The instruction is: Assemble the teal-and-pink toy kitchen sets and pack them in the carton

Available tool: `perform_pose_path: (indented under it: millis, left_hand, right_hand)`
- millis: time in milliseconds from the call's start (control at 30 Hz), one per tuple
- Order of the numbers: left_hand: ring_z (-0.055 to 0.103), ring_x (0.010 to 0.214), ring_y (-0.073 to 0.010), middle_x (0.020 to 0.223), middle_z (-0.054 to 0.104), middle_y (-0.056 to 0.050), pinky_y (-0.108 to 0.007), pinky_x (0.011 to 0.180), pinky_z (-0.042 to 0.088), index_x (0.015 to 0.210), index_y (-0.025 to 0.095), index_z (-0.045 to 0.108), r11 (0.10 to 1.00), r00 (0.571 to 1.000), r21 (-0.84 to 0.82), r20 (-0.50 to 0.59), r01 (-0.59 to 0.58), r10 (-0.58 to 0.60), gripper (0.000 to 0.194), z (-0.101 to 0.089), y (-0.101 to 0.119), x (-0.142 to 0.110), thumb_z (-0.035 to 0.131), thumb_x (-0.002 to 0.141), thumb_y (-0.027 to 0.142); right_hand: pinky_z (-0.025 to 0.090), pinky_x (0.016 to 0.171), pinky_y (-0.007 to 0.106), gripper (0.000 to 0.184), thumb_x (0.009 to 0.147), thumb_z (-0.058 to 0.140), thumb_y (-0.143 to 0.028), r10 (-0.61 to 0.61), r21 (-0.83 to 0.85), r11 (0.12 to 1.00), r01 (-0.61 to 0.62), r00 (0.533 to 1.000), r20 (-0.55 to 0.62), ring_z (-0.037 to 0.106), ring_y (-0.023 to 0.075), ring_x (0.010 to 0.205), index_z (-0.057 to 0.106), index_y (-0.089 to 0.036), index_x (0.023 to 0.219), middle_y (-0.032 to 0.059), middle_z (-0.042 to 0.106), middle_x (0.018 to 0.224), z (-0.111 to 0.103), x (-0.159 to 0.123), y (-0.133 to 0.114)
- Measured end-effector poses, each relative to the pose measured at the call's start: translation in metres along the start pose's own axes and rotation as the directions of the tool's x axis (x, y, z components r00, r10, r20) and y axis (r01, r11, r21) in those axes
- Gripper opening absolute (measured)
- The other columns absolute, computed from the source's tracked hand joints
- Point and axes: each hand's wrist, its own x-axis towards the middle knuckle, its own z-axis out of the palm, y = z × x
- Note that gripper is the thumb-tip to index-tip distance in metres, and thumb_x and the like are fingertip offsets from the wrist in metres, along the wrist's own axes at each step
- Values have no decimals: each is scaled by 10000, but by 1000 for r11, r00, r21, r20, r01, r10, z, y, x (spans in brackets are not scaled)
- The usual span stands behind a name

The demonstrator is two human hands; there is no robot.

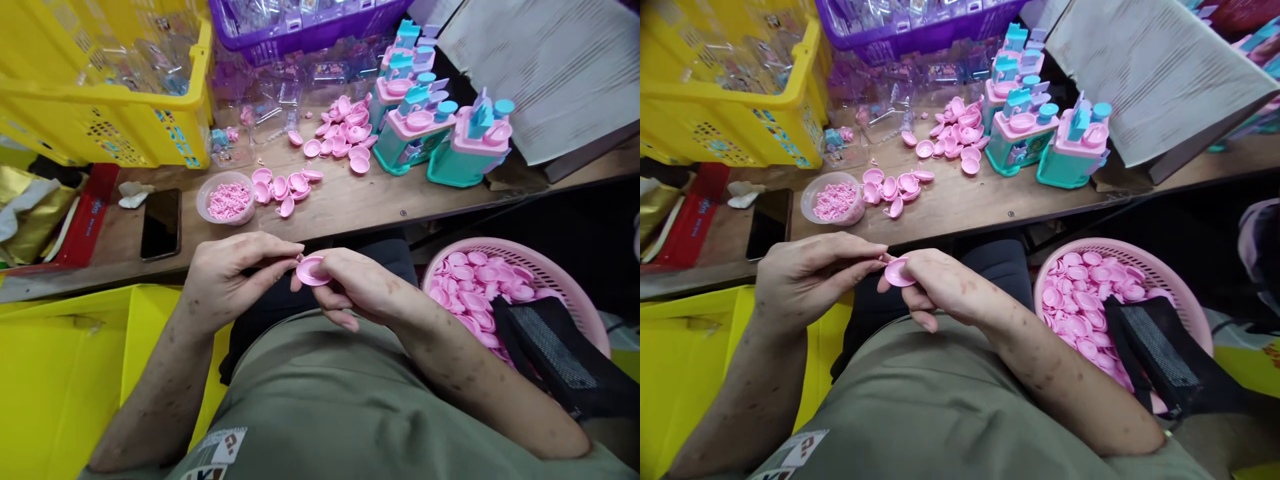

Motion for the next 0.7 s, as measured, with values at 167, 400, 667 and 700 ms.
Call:
perform_pose_path:
  millis: [167,400,667,700]
  left_hand:
    - [843,920,-150,1060,886,-9,-226,866,659,1163,260,880,1000,1000,-31,10,3,-3,213,0,-3,2,851,999,127]
    - [856,952,-153,1094,894,-20,-208,897,659,1227,258,865,997,985,-24,155,-76,79,254,-8,-1,8,782,1037,111]
    - [812,871,-182,934,851,-55,-268,822,651,1152,254,873,978,955,-180,256,-105,150,171,-10,-16,23,769,1050,164]
    - [804,862,-185,915,842,-60,-274,816,649,1147,245,871,974,953,-204,259,-103,155,156,-10,-18,25,768,1054,174]
  right_hand:
    - [381,430,200,276,1022,466,-311,-17,-20,1000,18,999,34,456,101,337,689,-152,990,-124,404,465,-2,-1,-1]
    - [397,428,205,269,1012,471,-304,-20,0,1000,20,999,46,466,103,340,688,-150,967,-125,409,465,-3,-1,4]
    - [355,401,202,234,983,540,-360,22,97,995,-27,998,52,386,94,328,674,-170,958,-143,358,453,-3,-2,3]
    - [357,403,200,233,986,546,-366,30,104,994,-37,997,69,384,92,329,672,-171,963,-143,360,457,-3,-3,1]
